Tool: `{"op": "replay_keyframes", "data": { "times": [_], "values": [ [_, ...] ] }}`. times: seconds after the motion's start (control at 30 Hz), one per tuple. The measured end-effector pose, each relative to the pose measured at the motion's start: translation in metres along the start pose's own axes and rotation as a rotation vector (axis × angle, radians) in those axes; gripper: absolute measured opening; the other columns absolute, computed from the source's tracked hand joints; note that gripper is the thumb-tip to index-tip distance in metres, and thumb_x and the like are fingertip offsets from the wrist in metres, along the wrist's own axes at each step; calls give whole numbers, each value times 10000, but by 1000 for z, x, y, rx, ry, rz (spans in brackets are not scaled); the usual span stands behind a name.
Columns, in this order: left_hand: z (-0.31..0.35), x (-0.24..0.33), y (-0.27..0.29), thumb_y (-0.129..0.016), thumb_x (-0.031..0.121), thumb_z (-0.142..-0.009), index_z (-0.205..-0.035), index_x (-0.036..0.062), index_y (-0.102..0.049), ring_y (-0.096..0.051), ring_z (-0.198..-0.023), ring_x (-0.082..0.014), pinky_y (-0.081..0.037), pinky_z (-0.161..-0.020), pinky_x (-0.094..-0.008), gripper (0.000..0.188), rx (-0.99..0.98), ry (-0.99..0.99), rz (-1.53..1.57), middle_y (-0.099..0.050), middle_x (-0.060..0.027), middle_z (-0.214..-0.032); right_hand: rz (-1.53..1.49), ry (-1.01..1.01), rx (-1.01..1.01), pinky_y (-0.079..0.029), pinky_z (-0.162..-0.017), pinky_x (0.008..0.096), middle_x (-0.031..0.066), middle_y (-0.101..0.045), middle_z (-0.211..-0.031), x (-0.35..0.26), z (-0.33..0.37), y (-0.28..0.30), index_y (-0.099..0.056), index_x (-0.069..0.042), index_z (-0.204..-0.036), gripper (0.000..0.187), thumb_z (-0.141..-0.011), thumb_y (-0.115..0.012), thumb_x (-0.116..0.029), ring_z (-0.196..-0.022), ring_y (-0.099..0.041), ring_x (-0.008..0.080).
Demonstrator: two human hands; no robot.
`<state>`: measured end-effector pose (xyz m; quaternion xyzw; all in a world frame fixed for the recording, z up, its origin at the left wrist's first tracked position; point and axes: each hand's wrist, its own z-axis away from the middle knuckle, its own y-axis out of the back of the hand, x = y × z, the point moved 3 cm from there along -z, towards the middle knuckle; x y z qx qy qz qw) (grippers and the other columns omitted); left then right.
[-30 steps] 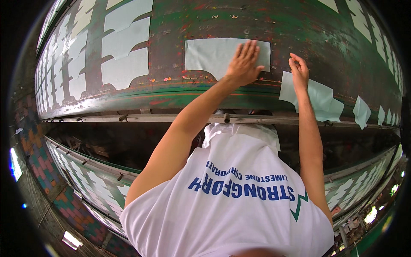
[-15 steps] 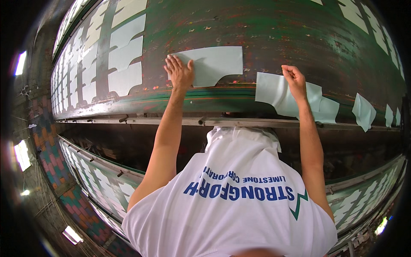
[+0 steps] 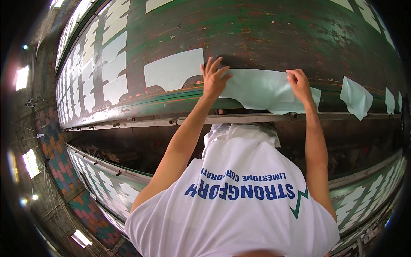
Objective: The person repeatedly places white cutout stickers onto a green curved surface, smoothing each one with their hands. They handle the stickers one at a time, aligning them in rows and pressing them down to adhere.
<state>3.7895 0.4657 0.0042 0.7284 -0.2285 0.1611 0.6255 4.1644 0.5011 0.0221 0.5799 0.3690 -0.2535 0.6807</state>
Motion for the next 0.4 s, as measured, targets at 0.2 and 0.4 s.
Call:
{"op": "replay_keyframes", "data": {
  "times": [0.2, 0.4],
  "values": [
    [5, -9, 9, -853, 205, -850, -990, 153, -740, -300, -1543, -397, -140, -1236, -708, 187, 56, 18, 7, -527, -68, -1538, -73, 13, 11, -532, -819, 324, 78, -548, -1190, 13, 6, -1, -698, -74, -1256, 285, -974, -702, -105, -898, -595, 174],
    [15, -25, 28, -838, 155, -850, -986, 128, -728, -306, -1531, -394, -211, -1248, -635, 176, -41, -22, 52, -528, -105, -1531, -35, 73, 18, -542, -861, 349, 76, -523, -1219, 1, 17, -3, -690, -79, -1284, 325, -963, -723, -114, -923, -590, 197]
  ]
}}
